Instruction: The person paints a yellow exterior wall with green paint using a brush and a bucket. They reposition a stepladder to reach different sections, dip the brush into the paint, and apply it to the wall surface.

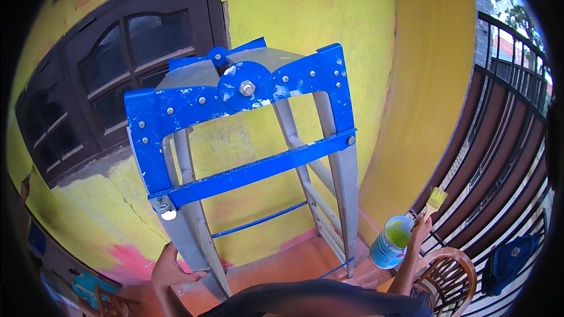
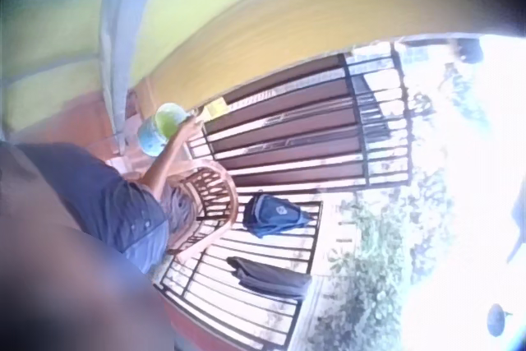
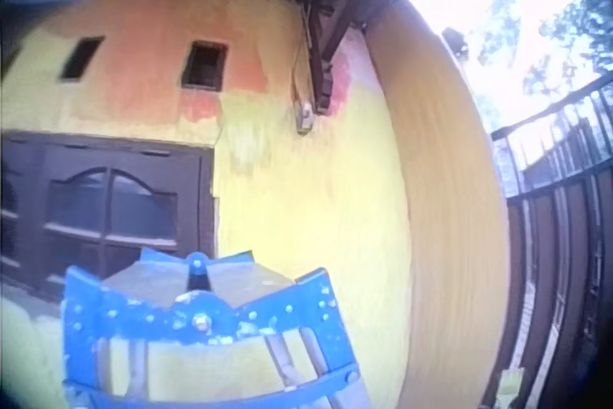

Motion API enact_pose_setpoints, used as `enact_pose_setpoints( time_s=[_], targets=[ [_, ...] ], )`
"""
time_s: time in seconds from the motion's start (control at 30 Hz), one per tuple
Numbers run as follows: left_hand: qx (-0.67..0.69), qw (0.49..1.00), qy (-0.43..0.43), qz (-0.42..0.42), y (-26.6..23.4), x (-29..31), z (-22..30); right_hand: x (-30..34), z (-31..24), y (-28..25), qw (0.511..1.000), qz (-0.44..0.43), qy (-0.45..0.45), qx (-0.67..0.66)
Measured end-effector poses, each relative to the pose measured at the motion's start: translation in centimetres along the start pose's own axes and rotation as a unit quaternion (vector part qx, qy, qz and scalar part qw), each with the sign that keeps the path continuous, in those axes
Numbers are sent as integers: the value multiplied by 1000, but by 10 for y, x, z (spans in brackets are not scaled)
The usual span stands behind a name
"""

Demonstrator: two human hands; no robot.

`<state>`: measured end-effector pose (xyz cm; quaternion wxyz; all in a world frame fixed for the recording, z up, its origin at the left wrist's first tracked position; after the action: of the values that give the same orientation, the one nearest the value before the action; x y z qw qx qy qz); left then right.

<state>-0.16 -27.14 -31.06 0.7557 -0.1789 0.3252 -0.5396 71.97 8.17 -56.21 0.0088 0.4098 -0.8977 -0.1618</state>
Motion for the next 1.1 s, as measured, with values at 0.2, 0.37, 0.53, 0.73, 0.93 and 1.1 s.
enact_pose_setpoints(
  time_s=[0.2, 0.37, 0.53, 0.73, 0.93, 1.1],
  targets=[
    [49, 988, -28, 146, 12, 30, -5, -36, 19, 44, 993, -101, 55, 31],
    [18, 902, -101, 419, 37, 48, 31, -60, 24, 62, 972, -203, 114, 18],
    [-231, 689, 288, 623, 161, 57, 129, -86, 16, 63, 958, -253, 133, -2],
    [201, 924, -36, 322, 325, -41, -12, -98, 21, 63, 949, -285, 136, 24],
    [357, 886, -288, 70, 424, -117, -110, -106, 35, 51, 963, -233, 131, 45],
    [532, 746, -393, -72, 488, -186, -123, -115, 57, 36, 969, -174, 169, 49]
  ],
)
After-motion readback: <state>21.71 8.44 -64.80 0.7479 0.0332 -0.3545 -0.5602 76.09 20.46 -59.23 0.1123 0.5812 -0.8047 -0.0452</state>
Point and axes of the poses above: each hand's wrist, its own x-axis away from the middle knuckle, its own y-axis out of the palm, z = x × y, the point moved 9 cm from there along -x, towards the middle knuckle, and after that the axes turned 1 degree about -x, right-handed, at the moved point
